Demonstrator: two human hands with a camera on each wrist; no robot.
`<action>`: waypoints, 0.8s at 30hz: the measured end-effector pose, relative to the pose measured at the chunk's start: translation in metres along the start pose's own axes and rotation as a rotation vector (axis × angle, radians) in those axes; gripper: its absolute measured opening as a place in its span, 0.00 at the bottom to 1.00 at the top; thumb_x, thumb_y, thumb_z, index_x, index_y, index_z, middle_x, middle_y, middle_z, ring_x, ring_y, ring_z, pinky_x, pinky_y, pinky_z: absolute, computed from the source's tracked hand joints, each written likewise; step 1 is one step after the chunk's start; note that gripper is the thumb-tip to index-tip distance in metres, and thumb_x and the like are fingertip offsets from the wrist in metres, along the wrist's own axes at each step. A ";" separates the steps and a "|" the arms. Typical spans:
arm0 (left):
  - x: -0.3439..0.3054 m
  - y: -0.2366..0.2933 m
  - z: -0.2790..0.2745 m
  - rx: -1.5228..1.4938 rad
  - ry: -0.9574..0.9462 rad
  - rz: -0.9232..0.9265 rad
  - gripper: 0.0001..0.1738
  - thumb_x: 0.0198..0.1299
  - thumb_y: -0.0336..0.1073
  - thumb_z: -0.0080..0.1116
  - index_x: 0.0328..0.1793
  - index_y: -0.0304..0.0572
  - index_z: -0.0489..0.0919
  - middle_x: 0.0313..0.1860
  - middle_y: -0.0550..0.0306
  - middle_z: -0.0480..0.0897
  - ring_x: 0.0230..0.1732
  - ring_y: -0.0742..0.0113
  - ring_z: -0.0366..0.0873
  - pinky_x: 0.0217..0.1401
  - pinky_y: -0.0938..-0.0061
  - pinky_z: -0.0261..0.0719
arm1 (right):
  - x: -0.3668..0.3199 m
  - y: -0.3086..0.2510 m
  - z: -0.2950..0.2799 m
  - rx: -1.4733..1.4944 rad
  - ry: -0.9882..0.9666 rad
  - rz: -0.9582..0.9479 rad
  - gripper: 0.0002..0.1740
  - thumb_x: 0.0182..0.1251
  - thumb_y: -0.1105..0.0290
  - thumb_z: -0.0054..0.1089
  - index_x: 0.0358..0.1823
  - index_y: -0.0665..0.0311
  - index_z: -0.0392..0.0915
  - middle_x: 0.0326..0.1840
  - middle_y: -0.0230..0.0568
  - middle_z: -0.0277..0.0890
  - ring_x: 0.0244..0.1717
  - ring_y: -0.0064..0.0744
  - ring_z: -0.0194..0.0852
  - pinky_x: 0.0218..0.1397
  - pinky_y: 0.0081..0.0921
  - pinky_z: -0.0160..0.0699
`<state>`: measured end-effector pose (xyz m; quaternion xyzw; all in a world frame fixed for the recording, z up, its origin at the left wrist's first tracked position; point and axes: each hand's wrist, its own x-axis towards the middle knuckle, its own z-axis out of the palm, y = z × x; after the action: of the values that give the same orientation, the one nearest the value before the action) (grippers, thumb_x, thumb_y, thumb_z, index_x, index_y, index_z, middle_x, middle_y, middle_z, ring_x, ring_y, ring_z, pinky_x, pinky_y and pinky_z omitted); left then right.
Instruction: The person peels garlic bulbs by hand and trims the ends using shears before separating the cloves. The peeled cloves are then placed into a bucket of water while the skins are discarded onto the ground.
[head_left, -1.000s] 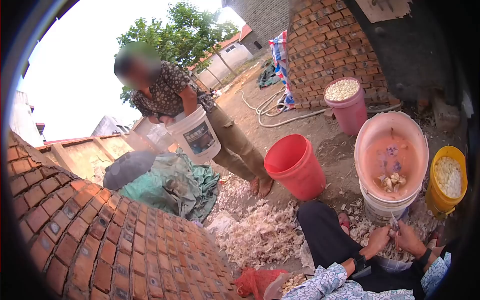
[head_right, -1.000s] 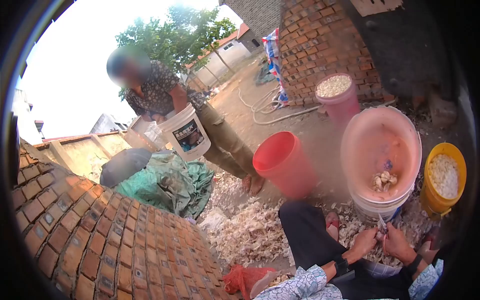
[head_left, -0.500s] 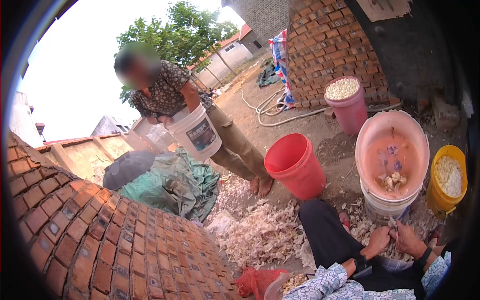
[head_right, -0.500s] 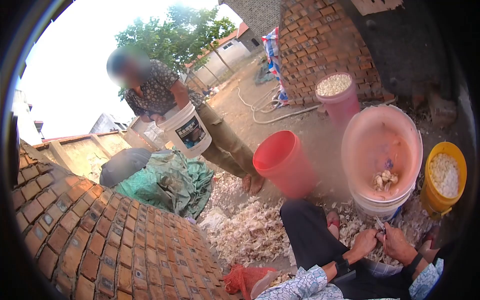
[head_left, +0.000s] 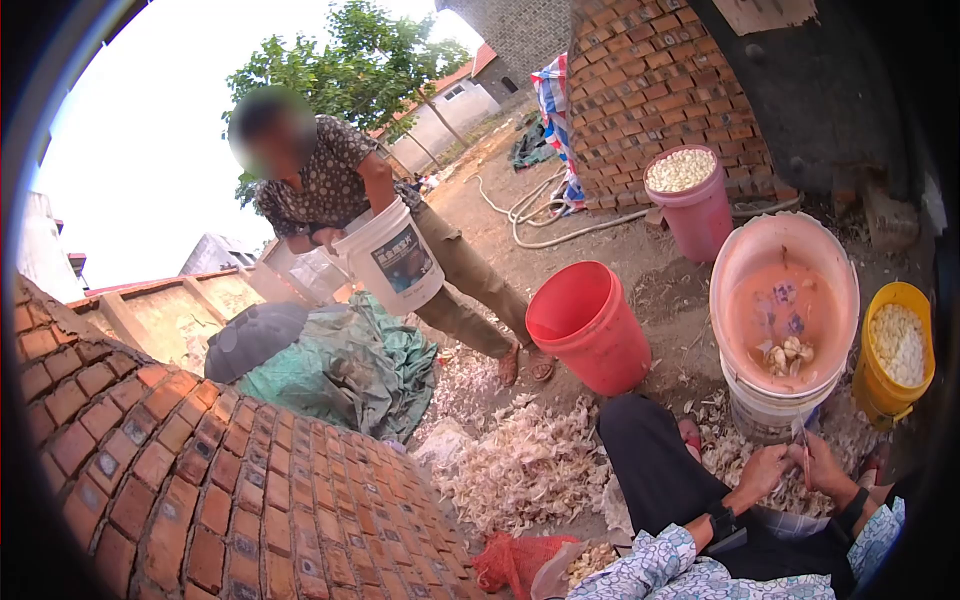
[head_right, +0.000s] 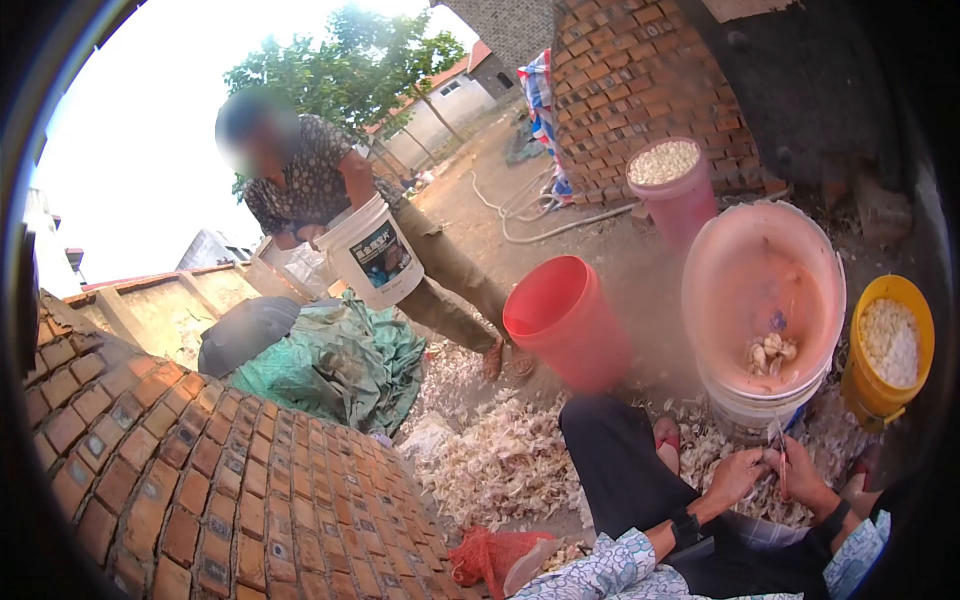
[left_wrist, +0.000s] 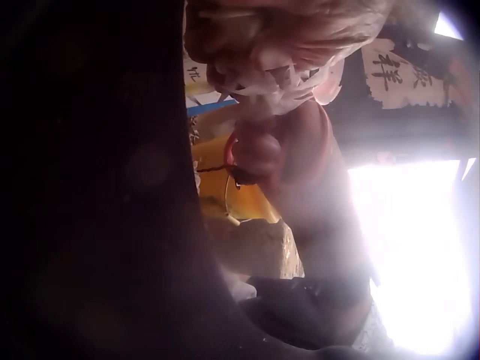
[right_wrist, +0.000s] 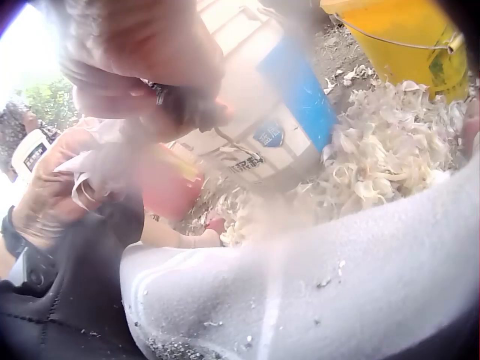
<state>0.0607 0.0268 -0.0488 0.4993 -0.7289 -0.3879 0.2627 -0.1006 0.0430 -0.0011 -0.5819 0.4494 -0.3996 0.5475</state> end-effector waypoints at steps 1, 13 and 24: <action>-0.002 0.006 -0.004 -0.002 -0.003 -0.002 0.12 0.57 0.42 0.56 0.40 0.43 0.81 0.33 0.48 0.82 0.37 0.50 0.81 0.40 0.62 0.74 | -0.003 -0.006 -0.001 0.129 -0.025 0.147 0.11 0.67 0.74 0.54 0.48 0.70 0.71 0.30 0.30 0.74 0.32 0.22 0.72 0.35 0.24 0.74; -0.004 0.020 -0.011 -0.137 -0.428 -0.255 0.15 0.59 0.39 0.56 0.42 0.34 0.82 0.28 0.54 0.80 0.30 0.70 0.75 0.34 0.71 0.73 | -0.009 0.007 -0.021 -0.400 0.036 -0.051 0.07 0.57 0.76 0.55 0.38 0.68 0.71 0.14 0.39 0.68 0.16 0.29 0.70 0.19 0.30 0.66; -0.004 0.011 -0.004 -0.578 -0.326 -0.413 0.10 0.65 0.39 0.57 0.40 0.39 0.79 0.23 0.69 0.74 0.19 0.82 0.67 0.19 0.84 0.62 | -0.015 -0.116 -0.093 -0.660 0.297 -0.381 0.19 0.55 0.81 0.55 0.50 0.62 0.72 0.25 0.39 0.75 0.27 0.40 0.75 0.31 0.33 0.72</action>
<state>0.0591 0.0312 -0.0374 0.4725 -0.5060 -0.6962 0.1897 -0.1835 0.0317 0.1225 -0.7351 0.5120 -0.4077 0.1767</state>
